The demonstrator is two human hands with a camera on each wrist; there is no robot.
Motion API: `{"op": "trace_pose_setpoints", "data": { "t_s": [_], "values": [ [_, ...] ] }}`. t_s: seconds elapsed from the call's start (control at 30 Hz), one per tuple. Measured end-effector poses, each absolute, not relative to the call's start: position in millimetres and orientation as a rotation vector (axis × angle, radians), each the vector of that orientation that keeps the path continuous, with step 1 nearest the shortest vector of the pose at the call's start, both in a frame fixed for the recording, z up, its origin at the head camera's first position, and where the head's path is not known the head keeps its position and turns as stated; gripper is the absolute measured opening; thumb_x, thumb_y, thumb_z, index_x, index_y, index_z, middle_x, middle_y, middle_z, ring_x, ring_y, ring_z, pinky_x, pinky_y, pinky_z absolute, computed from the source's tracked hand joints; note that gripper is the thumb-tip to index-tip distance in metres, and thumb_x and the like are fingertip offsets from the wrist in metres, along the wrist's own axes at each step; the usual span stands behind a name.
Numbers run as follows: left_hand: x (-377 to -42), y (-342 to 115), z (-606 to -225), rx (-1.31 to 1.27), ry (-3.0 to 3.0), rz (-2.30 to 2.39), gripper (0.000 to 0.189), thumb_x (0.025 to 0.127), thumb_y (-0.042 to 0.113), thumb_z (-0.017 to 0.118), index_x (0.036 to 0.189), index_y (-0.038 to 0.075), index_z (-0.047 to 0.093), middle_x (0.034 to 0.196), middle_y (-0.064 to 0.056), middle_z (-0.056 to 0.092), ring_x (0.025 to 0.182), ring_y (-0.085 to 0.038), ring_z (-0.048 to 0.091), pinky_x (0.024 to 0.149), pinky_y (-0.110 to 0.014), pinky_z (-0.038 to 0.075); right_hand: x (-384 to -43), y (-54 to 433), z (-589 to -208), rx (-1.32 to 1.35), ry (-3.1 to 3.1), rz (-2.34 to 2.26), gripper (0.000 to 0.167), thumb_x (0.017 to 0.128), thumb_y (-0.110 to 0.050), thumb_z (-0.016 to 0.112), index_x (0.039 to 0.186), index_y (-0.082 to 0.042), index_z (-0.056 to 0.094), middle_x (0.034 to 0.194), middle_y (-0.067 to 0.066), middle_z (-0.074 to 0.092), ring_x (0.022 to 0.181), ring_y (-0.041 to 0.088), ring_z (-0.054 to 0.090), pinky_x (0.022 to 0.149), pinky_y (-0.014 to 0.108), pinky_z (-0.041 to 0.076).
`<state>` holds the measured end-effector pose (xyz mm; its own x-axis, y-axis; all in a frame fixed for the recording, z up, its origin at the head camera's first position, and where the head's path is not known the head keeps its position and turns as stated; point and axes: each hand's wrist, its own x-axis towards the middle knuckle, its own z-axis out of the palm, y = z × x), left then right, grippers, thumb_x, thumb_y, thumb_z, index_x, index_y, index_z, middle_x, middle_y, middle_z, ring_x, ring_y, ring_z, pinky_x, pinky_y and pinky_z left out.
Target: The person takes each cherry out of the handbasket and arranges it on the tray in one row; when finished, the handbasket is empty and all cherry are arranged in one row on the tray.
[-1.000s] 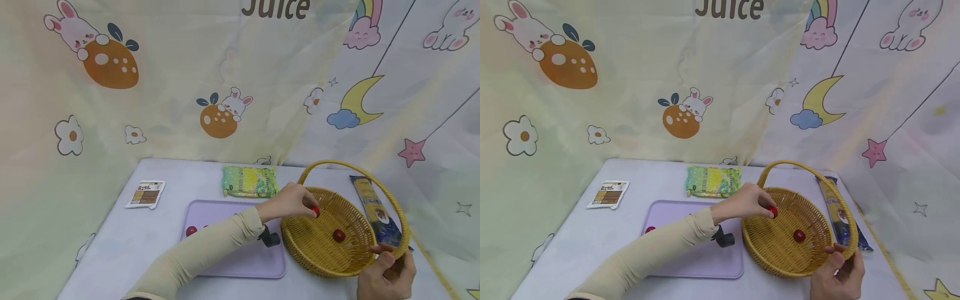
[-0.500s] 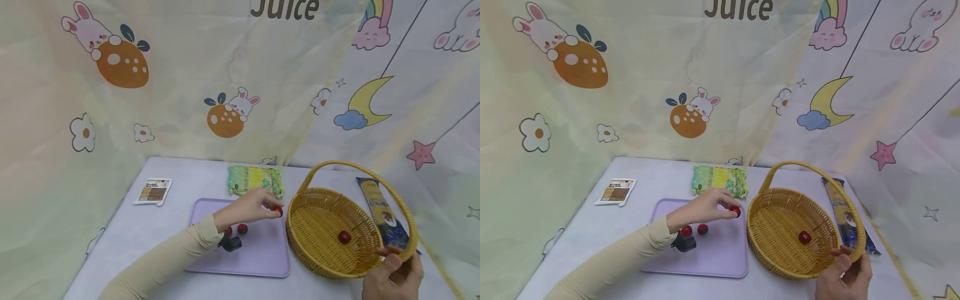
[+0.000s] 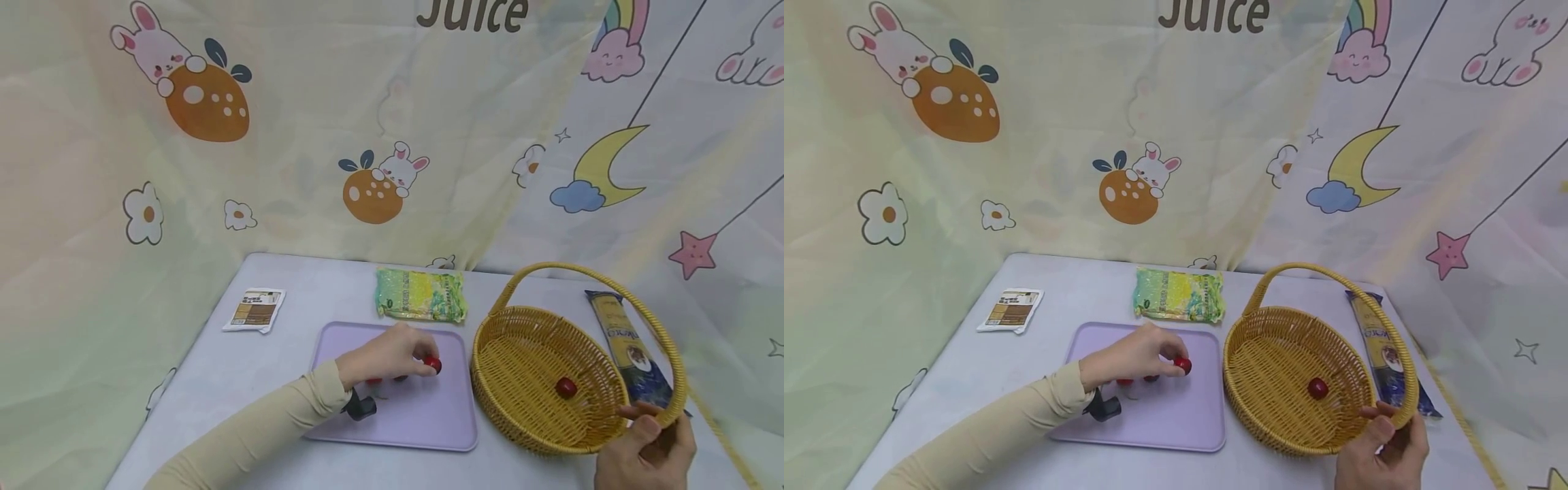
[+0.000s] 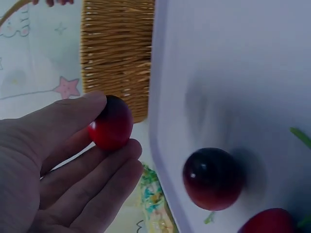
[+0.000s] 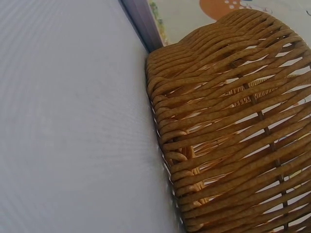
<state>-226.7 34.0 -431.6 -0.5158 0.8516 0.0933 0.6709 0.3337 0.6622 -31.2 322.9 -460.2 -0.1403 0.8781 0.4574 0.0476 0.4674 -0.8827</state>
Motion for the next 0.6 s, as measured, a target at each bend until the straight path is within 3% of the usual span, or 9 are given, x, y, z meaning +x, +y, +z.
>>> {"op": "trace_pose_setpoints", "data": {
  "t_s": [0.43, 0.6],
  "values": [
    [-226, 39, -452, 1.504, 2.487, 0.616, 0.015, 0.087, 0.023, 0.087, 0.095, 0.014, 0.077, 0.085, 0.006, 0.074, 0.074, 0.0, 0.056, 0.071, -0.014, 0.047, -30, 317, -455, -0.885, -1.593, 0.892, 0.039, 0.112, -0.034, 0.041, 0.15, -0.028, 0.05, 0.108, -0.026, 0.053, 0.089, -0.007, 0.056, 0.081, 0.013, 0.039],
    [-223, 38, -451, 1.47, 2.511, 0.569, 0.025, 0.087, 0.023, 0.087, 0.108, 0.012, 0.077, 0.097, 0.002, 0.078, 0.085, -0.004, 0.066, 0.077, -0.014, 0.052, -29, 316, -452, -0.88, -1.604, 0.888, 0.039, 0.112, -0.034, 0.041, 0.15, -0.029, 0.049, 0.108, -0.026, 0.052, 0.089, -0.007, 0.056, 0.08, 0.013, 0.039]
  ]
}}
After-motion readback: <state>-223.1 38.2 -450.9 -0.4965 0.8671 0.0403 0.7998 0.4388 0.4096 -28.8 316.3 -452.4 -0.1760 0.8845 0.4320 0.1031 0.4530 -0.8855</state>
